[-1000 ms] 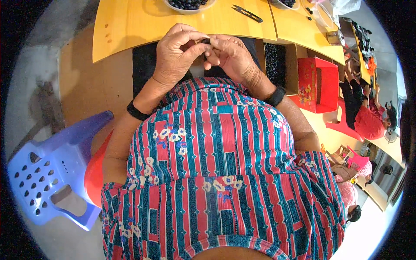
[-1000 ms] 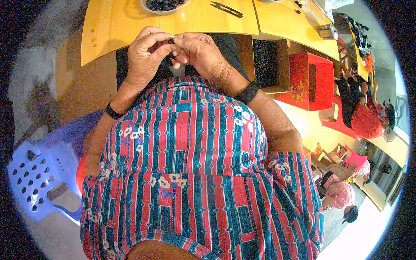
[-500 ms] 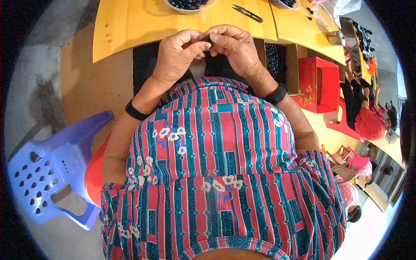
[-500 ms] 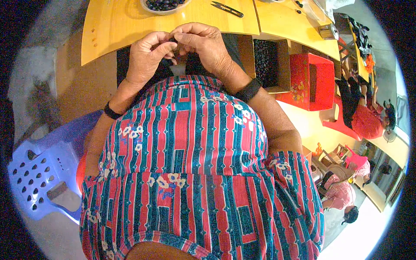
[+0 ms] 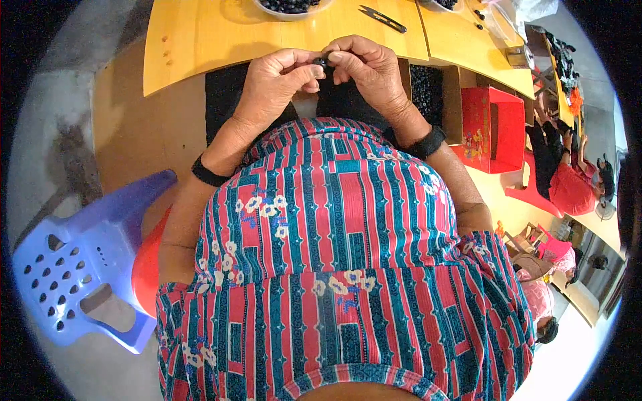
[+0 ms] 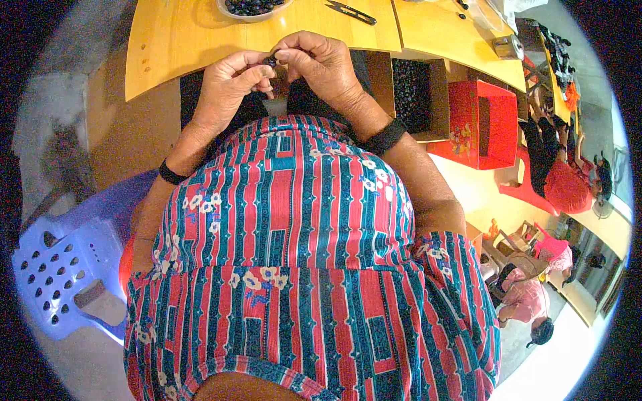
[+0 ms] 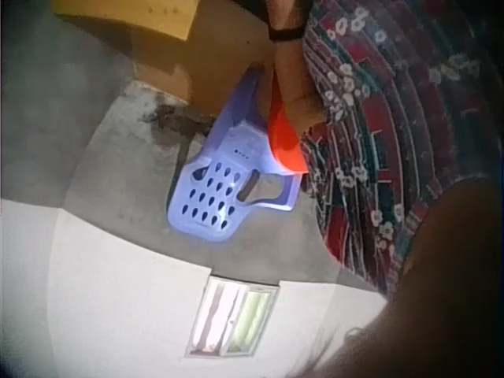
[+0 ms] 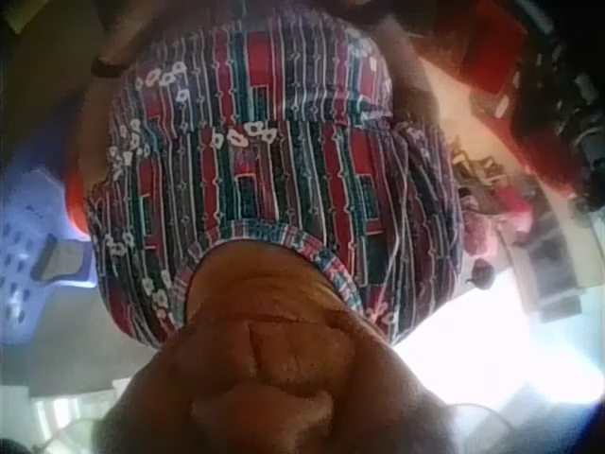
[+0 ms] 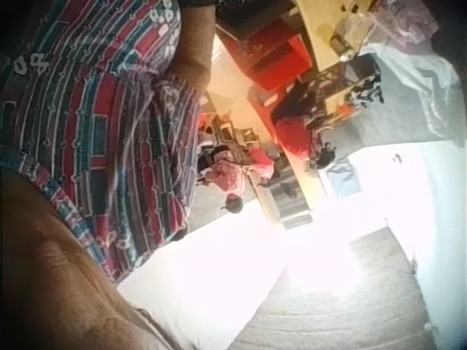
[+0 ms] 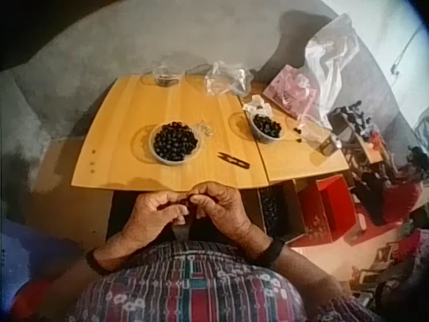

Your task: The person assembles decorative components by picking up black plastic bases and small beads from the table and pressing each bead into the center of a base by hand.

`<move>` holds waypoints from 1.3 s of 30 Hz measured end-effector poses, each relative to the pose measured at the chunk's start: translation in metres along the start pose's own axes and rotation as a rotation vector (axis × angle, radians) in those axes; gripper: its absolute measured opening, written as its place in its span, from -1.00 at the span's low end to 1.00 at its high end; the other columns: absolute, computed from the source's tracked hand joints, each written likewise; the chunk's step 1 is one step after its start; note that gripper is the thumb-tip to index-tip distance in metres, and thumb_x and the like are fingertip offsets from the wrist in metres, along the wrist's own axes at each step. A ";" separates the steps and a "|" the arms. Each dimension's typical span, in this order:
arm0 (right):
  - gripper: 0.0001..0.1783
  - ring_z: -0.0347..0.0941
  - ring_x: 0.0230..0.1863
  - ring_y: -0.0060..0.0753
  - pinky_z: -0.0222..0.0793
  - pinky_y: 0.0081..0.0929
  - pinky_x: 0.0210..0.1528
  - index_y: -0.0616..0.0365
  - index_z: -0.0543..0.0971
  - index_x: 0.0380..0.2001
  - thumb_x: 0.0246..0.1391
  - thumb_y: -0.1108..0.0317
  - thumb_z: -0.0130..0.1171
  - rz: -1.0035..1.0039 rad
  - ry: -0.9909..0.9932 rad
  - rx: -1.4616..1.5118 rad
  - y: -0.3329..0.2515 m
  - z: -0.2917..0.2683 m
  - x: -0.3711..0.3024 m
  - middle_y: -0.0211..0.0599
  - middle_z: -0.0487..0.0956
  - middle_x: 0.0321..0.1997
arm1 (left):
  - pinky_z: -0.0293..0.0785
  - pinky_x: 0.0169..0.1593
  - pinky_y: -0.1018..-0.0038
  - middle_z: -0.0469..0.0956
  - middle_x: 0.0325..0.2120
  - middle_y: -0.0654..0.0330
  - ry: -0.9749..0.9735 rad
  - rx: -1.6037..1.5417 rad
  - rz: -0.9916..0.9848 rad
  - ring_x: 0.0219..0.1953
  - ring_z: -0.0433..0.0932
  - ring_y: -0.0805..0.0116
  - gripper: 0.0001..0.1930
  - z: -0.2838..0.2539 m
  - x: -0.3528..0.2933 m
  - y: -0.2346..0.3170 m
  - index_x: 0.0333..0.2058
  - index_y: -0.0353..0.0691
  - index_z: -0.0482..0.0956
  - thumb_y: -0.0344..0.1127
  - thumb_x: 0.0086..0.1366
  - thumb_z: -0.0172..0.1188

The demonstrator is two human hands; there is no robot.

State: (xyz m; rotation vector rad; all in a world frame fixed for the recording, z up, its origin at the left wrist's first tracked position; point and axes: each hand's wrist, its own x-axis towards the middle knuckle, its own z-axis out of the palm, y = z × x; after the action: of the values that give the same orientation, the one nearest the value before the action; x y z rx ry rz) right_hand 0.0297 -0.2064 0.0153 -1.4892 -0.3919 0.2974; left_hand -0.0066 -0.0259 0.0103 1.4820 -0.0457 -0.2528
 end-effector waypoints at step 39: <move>-0.92 0.40 -0.56 -0.70 0.33 -0.73 -0.49 0.23 0.50 -0.36 0.07 0.46 0.07 -0.144 -0.030 -0.334 -0.009 -0.006 -0.010 -0.46 0.47 -0.52 | 0.42 -0.41 0.65 0.51 -0.51 0.25 -0.006 -0.034 -0.038 -0.53 0.47 0.55 -0.79 0.012 -0.007 0.008 -0.26 -0.38 0.51 -0.37 0.17 0.16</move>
State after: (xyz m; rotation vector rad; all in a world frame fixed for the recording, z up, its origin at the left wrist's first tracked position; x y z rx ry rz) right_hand 0.0227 -0.2164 0.0232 -1.7736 -0.5919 0.1429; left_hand -0.0142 -0.0352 0.0205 1.4490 -0.0175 -0.2873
